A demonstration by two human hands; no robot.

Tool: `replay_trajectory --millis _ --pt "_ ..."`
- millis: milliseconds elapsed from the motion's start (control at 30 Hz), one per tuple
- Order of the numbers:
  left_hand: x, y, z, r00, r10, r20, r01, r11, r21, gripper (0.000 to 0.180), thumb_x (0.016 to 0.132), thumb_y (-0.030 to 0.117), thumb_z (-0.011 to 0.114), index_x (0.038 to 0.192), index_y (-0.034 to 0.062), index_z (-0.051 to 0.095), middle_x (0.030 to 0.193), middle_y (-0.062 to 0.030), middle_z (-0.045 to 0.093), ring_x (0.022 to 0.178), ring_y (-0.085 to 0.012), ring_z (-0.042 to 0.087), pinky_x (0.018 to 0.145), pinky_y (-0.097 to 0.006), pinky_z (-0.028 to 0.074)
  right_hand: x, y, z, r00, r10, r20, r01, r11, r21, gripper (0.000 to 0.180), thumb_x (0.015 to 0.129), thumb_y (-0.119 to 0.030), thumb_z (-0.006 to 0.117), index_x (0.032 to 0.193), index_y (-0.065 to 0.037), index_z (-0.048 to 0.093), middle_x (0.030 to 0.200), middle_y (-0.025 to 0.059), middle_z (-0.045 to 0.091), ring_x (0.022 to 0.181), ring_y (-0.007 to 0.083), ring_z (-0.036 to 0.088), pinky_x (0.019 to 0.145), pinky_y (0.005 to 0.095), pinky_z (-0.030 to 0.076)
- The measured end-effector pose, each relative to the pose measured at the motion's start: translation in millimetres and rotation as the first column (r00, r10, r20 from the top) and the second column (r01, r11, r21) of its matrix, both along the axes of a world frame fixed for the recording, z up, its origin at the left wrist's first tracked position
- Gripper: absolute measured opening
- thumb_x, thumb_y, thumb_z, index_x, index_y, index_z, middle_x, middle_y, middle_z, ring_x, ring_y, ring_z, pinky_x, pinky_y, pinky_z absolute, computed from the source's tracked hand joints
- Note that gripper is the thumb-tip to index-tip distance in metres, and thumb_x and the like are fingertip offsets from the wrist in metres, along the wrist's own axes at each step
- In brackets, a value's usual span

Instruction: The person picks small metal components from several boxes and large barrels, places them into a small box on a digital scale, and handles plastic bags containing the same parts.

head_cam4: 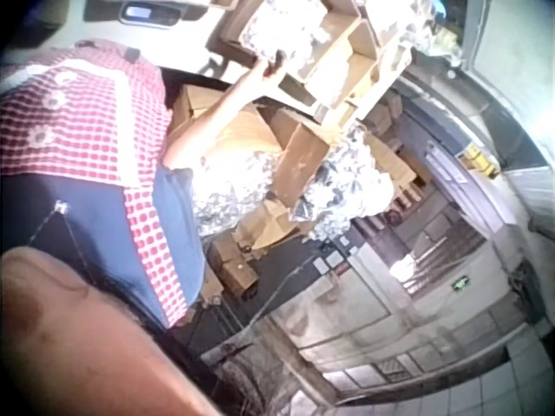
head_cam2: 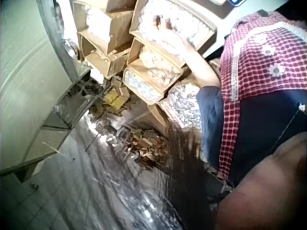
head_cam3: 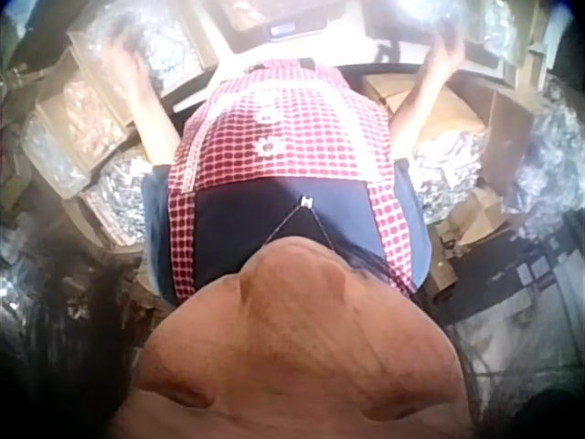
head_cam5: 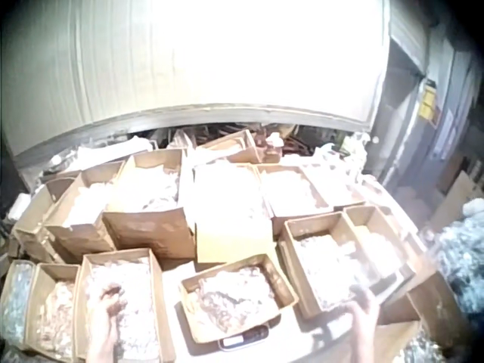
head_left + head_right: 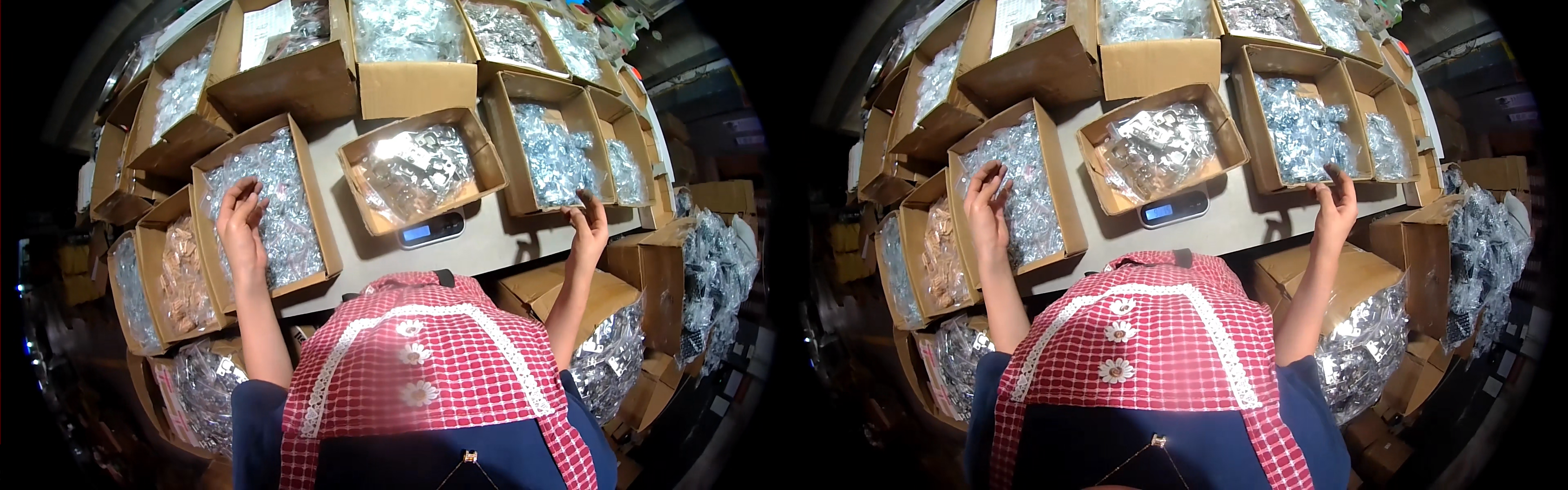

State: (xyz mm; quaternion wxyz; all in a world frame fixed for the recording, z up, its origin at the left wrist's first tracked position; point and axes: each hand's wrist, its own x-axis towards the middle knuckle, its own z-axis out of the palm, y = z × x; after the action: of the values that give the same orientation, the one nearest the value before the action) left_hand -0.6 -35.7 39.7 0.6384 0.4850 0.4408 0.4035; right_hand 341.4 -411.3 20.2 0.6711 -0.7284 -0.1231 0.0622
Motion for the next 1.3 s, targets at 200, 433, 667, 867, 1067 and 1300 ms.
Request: replay_trajectory --millis 200,433,667,867,1067,1300 --pt "9.3 -7.0 7.5 0.991 -0.132 0.001 0.132 0.991 0.022 0.03 0.087 0.006 0.056 0.116 -0.0018 0.056 0.116 -0.0119 0.058 0.112 -0.0215 0.056 0.09 -0.032 0.05 -1.6 17.1 11.0 0.997 0.073 0.032 -0.075 0.996 0.048 0.038 0.087 0.003 0.053 0.125 0.006 0.05 0.121 0.0141 0.057 0.084 0.0161 0.064 0.078 0.0283 0.052" --pt "16.8 -17.0 4.9 0.967 -0.255 -0.01 0.254 0.965 -0.067 0.037 0.087 0.009 0.057 0.122 -0.0042 0.051 0.124 -0.0168 0.053 0.116 -0.0262 0.055 0.093 -0.036 0.052 -8.2 33.0 18.1 0.993 0.115 0.039 -0.117 0.991 0.067 0.038 0.087 0.002 0.055 0.125 0.005 0.051 0.121 0.0138 0.057 0.087 0.0159 0.064 0.081 0.0286 0.051" --pt "28.5 -27.3 5.6 0.944 -0.329 -0.007 0.325 0.936 -0.134 0.048 0.088 0.01 0.056 0.13 -0.0077 0.041 0.13 -0.0236 0.048 0.122 -0.0297 0.05 0.092 -0.04 0.053 -2.1 39.0 14.3 0.991 0.124 0.047 -0.127 0.99 0.06 0.036 0.088 0.0 0.057 0.123 0.005 0.053 0.121 0.0136 0.057 0.093 0.0168 0.063 0.085 0.0294 0.05" --pt "40.0 -35.4 7.3 0.93 -0.368 -0.013 0.362 0.922 -0.139 0.051 0.088 0.011 0.057 0.131 -0.0094 0.037 0.133 -0.0265 0.044 0.125 -0.0319 0.046 0.092 -0.044 0.054 -5.2 58.2 11.9 0.983 0.177 0.045 -0.179 0.982 0.057 0.035 0.088 0.002 0.058 0.123 0.005 0.053 0.12 0.0133 0.057 0.098 0.0171 0.061 0.088 0.0295 0.048" --pt "44.1 -38.1 8.8 0.913 -0.407 -0.012 0.401 0.904 -0.145 0.059 0.089 0.018 0.06 0.135 -0.0073 0.033 0.135 -0.0278 0.041 0.125 -0.0326 0.046 0.091 -0.043 0.055 -4.7 81.2 9.8 0.978 0.199 0.07 -0.2 0.98 0.007 0.036 0.088 0.001 0.058 0.123 0.005 0.052 0.12 0.012 0.058 0.1 0.0172 0.06 0.09 0.0284 0.047" --pt "72.3 -77.0 -10.2 0.525 -0.691 -0.496 0.694 0.685 -0.22 0.083 0.088 0.043 0.063 0.145 0.0003 0.021 0.14 -0.0274 0.038 0.109 -0.033 0.058 0.086 -0.037 0.054 -6.7 119.9 -8.2 0.962 0.264 0.071 -0.216 0.894 -0.391 0.048 0.095 -0.034 0.052 0.128 0.001 0.049 0.12 0.02 0.06 0.108 0.0307 0.06 0.091 0.0374 0.047"
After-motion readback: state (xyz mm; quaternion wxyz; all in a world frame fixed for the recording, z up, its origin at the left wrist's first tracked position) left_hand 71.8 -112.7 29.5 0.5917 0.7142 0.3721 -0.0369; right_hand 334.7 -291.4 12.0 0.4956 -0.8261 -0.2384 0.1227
